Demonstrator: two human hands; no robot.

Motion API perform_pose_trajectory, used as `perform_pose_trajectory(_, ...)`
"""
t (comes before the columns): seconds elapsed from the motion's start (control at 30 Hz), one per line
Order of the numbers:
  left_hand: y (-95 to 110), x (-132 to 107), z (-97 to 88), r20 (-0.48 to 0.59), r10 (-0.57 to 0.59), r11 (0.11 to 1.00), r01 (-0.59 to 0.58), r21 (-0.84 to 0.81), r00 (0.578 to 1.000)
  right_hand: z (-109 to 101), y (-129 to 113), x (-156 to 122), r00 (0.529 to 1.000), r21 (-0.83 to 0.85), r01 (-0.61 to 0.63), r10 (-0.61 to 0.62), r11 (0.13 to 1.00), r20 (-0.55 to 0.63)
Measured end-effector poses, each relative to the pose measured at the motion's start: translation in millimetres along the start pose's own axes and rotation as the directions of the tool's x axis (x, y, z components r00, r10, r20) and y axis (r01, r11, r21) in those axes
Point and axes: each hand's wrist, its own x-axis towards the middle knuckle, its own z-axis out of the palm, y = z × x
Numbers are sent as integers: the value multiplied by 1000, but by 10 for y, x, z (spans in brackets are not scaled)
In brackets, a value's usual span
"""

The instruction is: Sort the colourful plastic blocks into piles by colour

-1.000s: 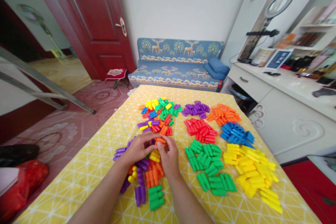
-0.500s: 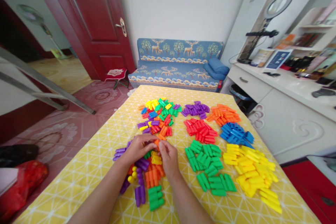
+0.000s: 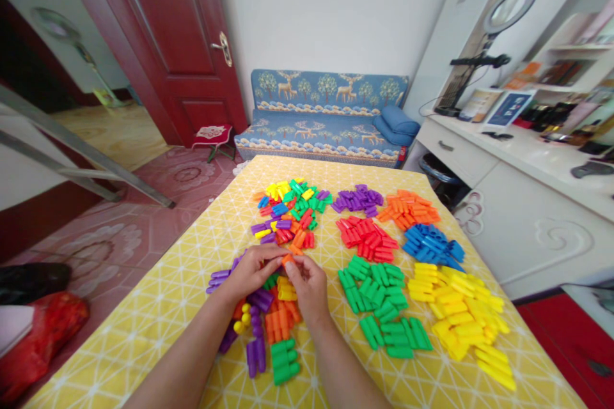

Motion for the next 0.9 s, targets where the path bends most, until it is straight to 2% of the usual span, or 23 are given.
perform_pose_trajectory(0.2, 7, 8, -8, 5, -46, 999, 45, 15, 999, -6, 7, -1, 1000, -7, 0, 0, 1000, -14)
perform_pose_trajectory(0.37, 59, 6, -14, -51, -82, 997, 82, 0, 995, -12, 20, 6, 1000, 10, 7, -7, 1000, -21)
perform_pose_trajectory(0.53, 73, 8, -26, -66, -58, 998, 58, -14, 996, -10, 97, 26, 997, -8, 77, -77, 997, 23)
perform_pose_trajectory(0.7, 5, 4, -10, -98, -51, 998, 48, -30, 994, 8, 117, 36, 999, 15, 46, -46, 999, -2)
perform_pose_trajectory(0.9, -38, 9, 14, -101, -12, 991, -2, -135, 995, 6, 149, 50, 999, 98, 36, -35, 994, -17)
